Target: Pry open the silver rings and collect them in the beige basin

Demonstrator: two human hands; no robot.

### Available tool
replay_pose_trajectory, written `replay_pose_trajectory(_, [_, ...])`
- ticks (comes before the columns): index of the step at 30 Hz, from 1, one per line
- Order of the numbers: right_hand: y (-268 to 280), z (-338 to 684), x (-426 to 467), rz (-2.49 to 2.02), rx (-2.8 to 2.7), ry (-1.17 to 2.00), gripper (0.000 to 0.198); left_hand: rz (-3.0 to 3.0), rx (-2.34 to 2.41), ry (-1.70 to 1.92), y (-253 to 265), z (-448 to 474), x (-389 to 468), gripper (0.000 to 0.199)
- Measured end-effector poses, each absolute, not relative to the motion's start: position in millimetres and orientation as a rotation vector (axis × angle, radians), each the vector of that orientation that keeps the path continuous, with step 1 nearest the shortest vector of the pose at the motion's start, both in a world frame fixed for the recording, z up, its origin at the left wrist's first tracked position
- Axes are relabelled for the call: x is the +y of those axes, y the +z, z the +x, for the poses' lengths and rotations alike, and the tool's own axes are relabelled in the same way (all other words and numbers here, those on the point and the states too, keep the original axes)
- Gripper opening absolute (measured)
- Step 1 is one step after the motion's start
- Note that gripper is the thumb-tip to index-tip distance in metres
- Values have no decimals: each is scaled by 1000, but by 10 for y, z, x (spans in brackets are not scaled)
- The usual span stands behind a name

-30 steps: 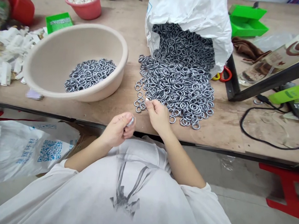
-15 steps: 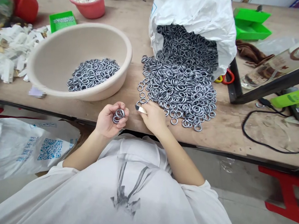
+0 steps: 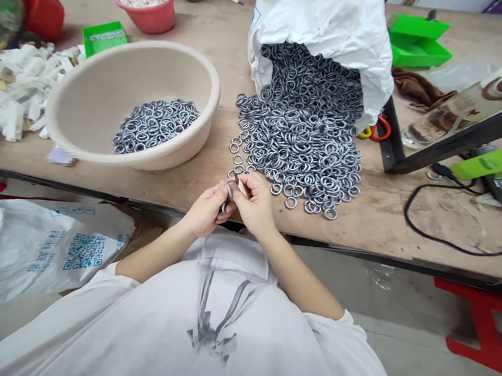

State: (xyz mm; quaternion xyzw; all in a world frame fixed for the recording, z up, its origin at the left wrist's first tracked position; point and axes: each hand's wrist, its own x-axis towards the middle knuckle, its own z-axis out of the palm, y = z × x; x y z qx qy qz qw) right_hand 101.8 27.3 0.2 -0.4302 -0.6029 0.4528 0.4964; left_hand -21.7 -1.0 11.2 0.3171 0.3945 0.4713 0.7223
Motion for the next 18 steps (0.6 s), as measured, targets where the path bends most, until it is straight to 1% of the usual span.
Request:
replay_pose_trajectory(2, [-29, 1022, 257, -1036, -1470, 1057, 28, 724, 856, 1053, 118, -212, -16, 54])
replay_pose_trajectory(3, [-45, 1029, 252, -1029, -1455, 1092, 31, 727, 852, 1063, 127, -213, -20, 53])
replay_pose_trajectory(7, [-88, 1057, 251, -959, -1348, 1409, 46, 699, 868, 1077, 174, -225, -30, 51])
replay_pose_trajectory(9, [-77, 1056, 258, -925, -1326, 1465, 52, 689, 874, 1066, 180, -230, -34, 53])
replay_pose_trajectory(11, [-40, 1054, 265, -925, -1323, 1470, 53, 687, 867, 1052, 175, -237, -36, 56])
replay_pose_trajectory(13, [13, 1071, 264, -957, -1364, 1406, 51, 689, 856, 1047, 169, -249, -34, 57])
replay_pose_trajectory(18, [165, 1190, 188, -965, -1783, 982, 41, 661, 835, 1087, 188, -288, -17, 56])
